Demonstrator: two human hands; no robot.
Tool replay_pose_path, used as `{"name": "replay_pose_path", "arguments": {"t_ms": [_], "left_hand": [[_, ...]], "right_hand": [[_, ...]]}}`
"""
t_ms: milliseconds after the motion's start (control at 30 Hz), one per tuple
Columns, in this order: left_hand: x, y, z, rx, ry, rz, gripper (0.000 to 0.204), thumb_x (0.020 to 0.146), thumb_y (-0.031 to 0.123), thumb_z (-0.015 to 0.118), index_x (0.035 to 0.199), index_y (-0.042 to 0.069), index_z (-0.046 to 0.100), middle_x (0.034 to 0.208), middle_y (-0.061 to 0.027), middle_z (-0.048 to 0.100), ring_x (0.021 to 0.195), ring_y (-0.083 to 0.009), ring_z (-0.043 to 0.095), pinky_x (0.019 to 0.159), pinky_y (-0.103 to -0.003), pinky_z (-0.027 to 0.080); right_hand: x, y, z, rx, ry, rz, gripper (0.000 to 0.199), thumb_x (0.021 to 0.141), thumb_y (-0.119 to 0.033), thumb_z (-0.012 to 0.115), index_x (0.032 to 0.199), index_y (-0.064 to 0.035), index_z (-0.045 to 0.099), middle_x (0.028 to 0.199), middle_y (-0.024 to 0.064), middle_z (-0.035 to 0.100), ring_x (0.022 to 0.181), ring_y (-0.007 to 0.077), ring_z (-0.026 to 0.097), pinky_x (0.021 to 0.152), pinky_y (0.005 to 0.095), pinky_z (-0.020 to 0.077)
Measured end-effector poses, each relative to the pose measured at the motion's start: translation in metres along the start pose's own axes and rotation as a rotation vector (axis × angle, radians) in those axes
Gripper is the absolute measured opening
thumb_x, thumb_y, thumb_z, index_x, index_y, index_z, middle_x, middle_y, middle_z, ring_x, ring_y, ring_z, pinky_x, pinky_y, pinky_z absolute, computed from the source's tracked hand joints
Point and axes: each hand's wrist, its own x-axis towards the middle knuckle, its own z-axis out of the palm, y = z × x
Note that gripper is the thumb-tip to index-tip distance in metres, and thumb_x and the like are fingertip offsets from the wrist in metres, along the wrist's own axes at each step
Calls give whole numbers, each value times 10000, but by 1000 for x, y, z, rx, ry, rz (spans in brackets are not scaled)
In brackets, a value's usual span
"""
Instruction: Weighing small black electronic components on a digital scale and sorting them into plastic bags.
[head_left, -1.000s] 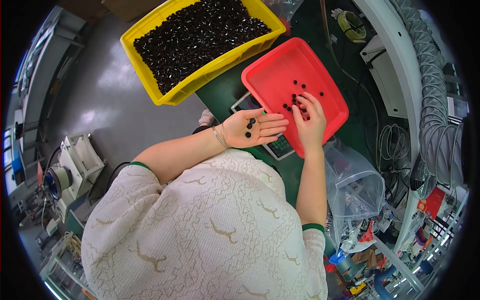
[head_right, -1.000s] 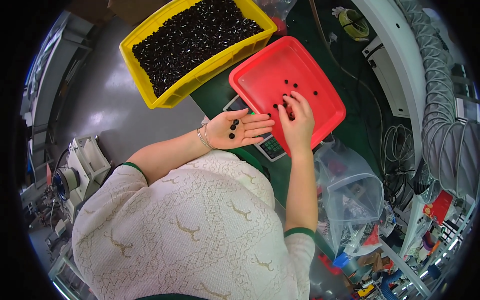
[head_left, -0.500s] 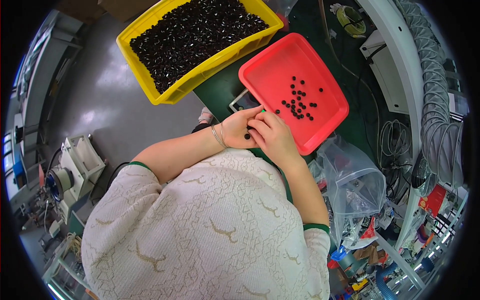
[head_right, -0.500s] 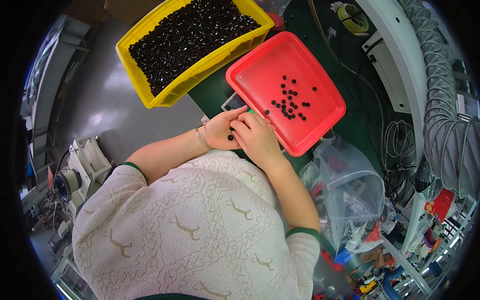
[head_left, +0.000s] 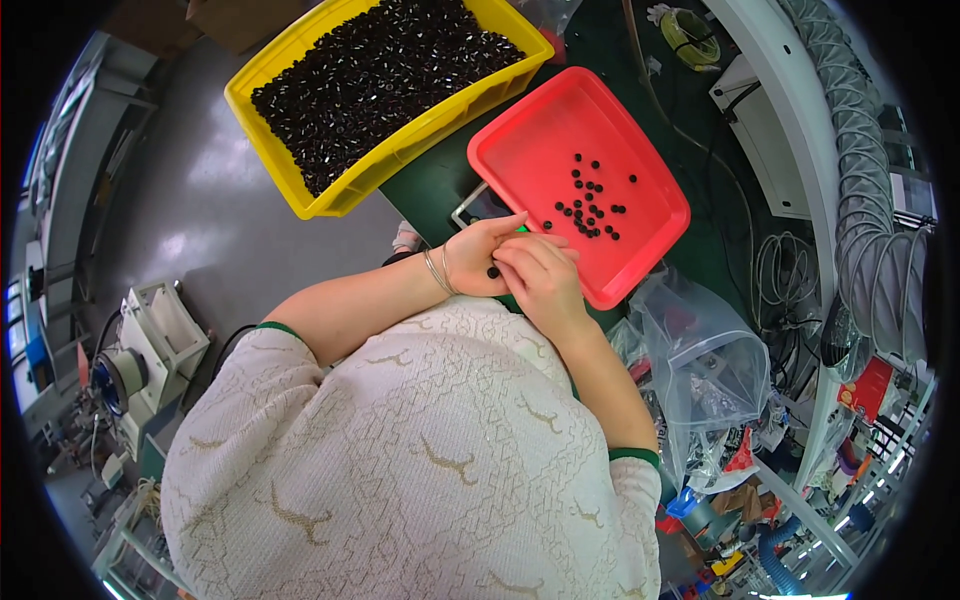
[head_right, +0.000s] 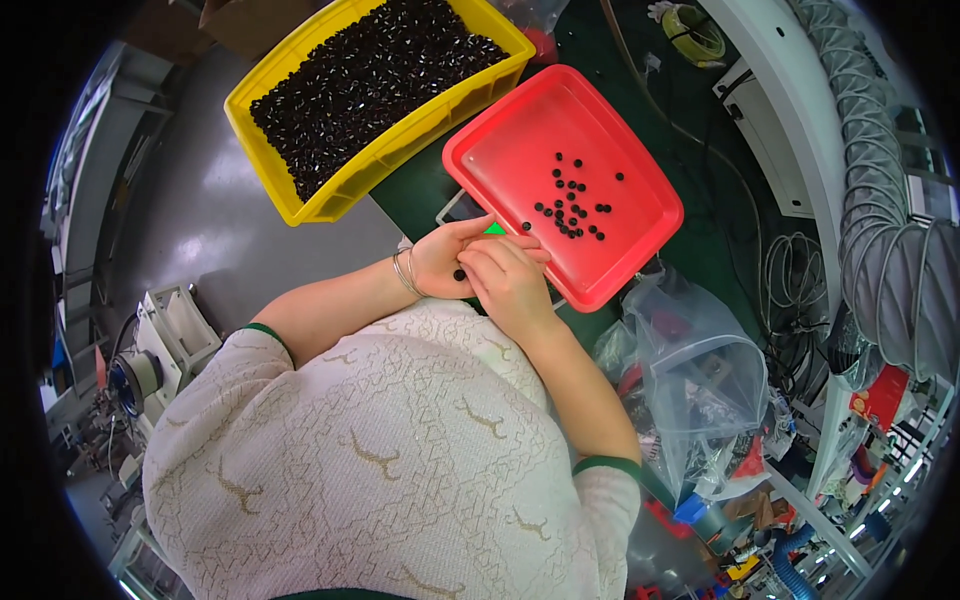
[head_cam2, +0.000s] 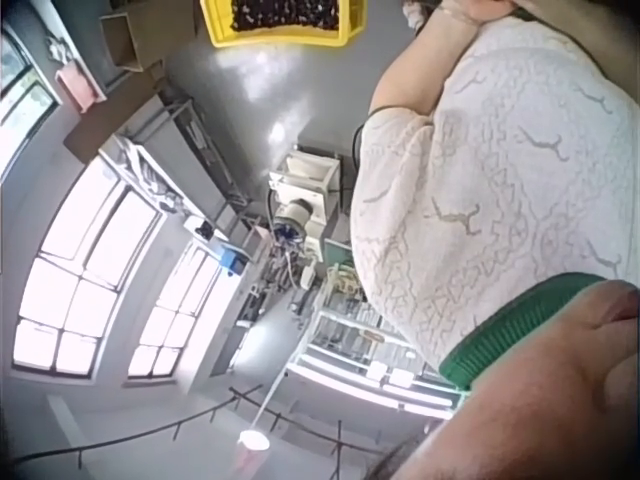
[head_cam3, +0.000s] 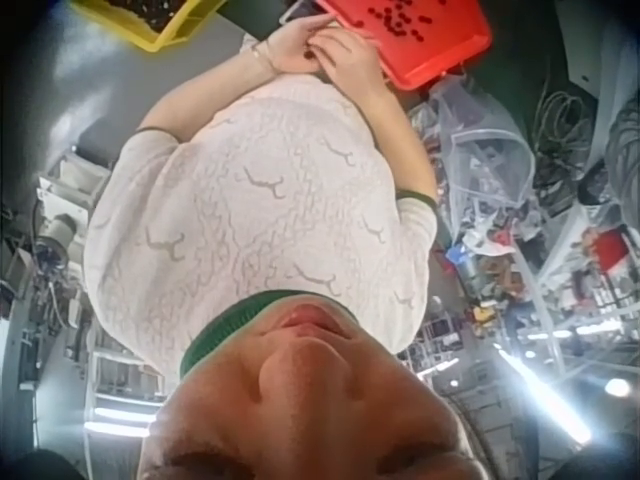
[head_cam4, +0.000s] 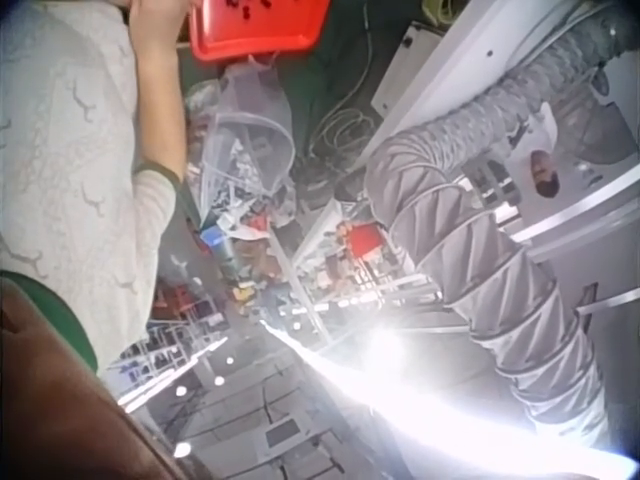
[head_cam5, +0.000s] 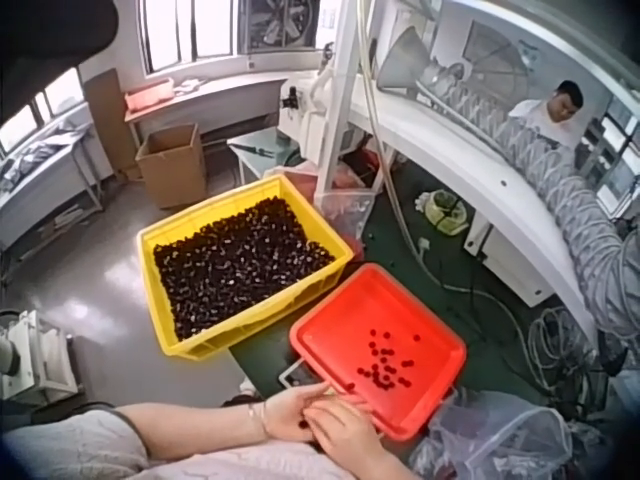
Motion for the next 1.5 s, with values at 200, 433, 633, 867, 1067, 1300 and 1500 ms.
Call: {"name": "replay_pose_path", "arguments": {"t_ms": [200,433,633,867,1067,1300,1500], "left_hand": [[1,2,1,-104,15,16,586,991,412,332,1382,-24,348,1446,-172,363,1340,-278,355,1112,-427,274],[-1,3,3,-67,-7,10,574,998,403,312,1402,-5,329,1463,-166,340,1360,-287,326,1097,-439,300],[-4,6,8,-28,42,71,594,976,423,382,1387,-3,345,1451,-171,357,1326,-277,384,1068,-434,346],[4,6,12,-29,53,34,585,975,422,383,1382,3,370,1441,-167,374,1342,-274,358,1107,-435,291],[4,7,15,-2,55,29,578,979,421,371,1395,19,362,1445,-155,375,1348,-260,350,1111,-435,280],[-18,1,14,-7,73,126,567,966,438,391,1360,32,416,1407,-152,426,1317,-268,392,1100,-434,297],[-16,5,12,-39,90,157,542,969,440,396,1362,68,430,1368,-118,480,1269,-234,448,1076,-424,327]], "right_hand": [[8,21,-30,21,287,330,114,781,-9,662,892,-21,640,878,89,638,786,225,637,646,313,518],[-8,52,-48,-51,384,492,219,807,26,641,1024,-1,648,1105,102,616,796,167,644,698,273,537],[-58,-30,-127,-481,731,328,105,800,74,630,885,14,645,927,128,648,809,157,626,693,243,527],[-140,28,-226,-508,-70,1114,180,841,-114,558,946,5,643,857,173,664,768,286,646,707,379,505],[-179,140,-169,-456,-490,797,242,827,-159,534,965,-24,680,968,218,653,873,338,637,785,435,495],[-160,192,-99,-826,-553,1138,390,872,-267,485,1233,-138,560,1197,207,579,1070,325,588,861,397,481],[-226,239,-101,-534,-275,1193,338,893,-279,458,1086,-34,590,1033,226,607,937,361,613,788,426,499]]}}
